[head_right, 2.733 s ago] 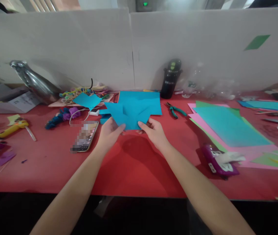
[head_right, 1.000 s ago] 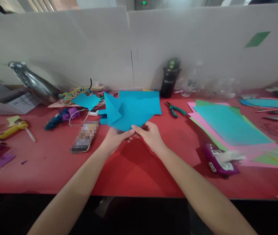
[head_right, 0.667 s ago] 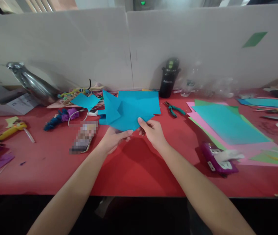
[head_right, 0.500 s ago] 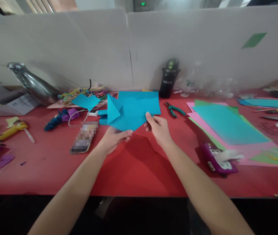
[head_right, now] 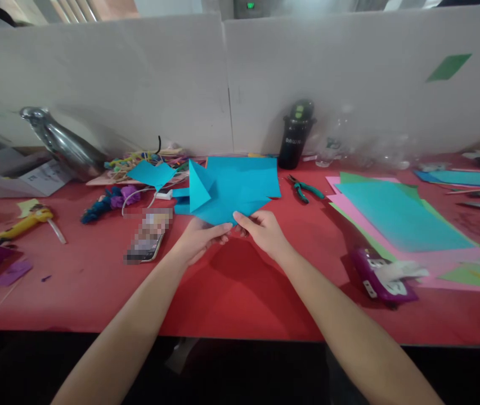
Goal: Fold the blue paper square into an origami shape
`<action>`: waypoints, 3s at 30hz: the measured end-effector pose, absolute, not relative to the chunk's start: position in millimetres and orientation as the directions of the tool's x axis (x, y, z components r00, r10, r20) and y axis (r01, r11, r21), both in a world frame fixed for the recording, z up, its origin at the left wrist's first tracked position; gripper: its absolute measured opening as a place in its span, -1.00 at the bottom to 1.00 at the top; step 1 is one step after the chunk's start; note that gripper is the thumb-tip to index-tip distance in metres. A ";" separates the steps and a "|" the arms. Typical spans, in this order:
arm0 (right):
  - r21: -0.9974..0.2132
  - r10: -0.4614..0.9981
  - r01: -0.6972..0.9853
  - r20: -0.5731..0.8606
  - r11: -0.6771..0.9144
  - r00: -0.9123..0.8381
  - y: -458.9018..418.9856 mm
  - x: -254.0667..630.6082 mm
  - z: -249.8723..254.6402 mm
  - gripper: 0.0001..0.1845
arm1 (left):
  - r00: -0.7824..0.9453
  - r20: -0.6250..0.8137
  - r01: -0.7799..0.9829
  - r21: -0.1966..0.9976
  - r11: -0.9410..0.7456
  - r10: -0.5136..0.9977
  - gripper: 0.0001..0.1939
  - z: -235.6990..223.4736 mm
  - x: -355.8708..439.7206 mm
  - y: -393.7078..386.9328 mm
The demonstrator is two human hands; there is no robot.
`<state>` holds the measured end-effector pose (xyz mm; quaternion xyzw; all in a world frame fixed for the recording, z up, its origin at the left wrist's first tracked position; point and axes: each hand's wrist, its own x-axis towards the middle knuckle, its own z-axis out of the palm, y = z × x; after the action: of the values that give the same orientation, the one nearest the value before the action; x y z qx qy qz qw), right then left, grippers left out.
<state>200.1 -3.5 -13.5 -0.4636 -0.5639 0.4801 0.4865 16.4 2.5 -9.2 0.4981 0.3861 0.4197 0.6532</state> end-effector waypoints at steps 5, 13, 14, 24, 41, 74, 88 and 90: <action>-0.993 0.992 0.031 0.116 0.117 -0.041 1.3 206.4 -16.1 -0.55 | 0.266 -0.094 -0.250 0.955 0.162 0.959 -0.65 -2.7 8.5 8.4; -0.978 0.978 0.031 0.206 0.205 0.031 1.3 211.4 -14.4 -0.56 | 0.096 0.046 -0.116 0.993 -0.035 0.994 -0.67 -5.4 -5.7 15.3; -0.977 0.976 0.028 0.214 0.213 0.027 1.6 210.8 -15.2 -0.56 | 0.086 0.051 -0.085 0.995 -0.044 0.995 -0.66 -6.6 -5.3 15.2; -0.960 0.973 0.162 0.230 0.230 -0.018 8.1 213.9 -26.8 -0.59 | 0.097 0.042 -0.111 0.993 -0.032 0.994 -0.63 -7.9 -3.7 16.9; -0.939 0.964 0.223 0.264 0.263 -0.028 9.1 214.0 -27.5 -0.54 | -0.099 0.152 -0.101 0.982 -0.162 0.983 -0.53 -5.5 -10.6 20.8; -0.931 0.958 0.226 0.282 0.286 -0.050 3.8 208.3 -25.8 -0.52 | -0.305 0.182 -0.289 0.918 -0.273 0.935 -0.74 -15.0 -21.1 34.6; -0.925 0.950 0.255 0.305 0.280 0.063 4.5 210.0 -23.7 -0.48 | 0.047 -0.041 -0.174 0.984 0.048 0.998 -0.54 -5.8 -10.2 21.7; -0.930 0.950 0.247 0.300 0.271 0.089 4.6 210.5 -22.8 -0.49 | 0.108 -0.095 -0.106 0.989 0.106 0.990 -0.54 -5.2 -7.6 18.4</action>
<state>210.5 4.6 -22.8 -0.5072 -0.5900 0.3276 0.5360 -7.6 18.4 -5.2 0.4706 0.4697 0.4749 0.5765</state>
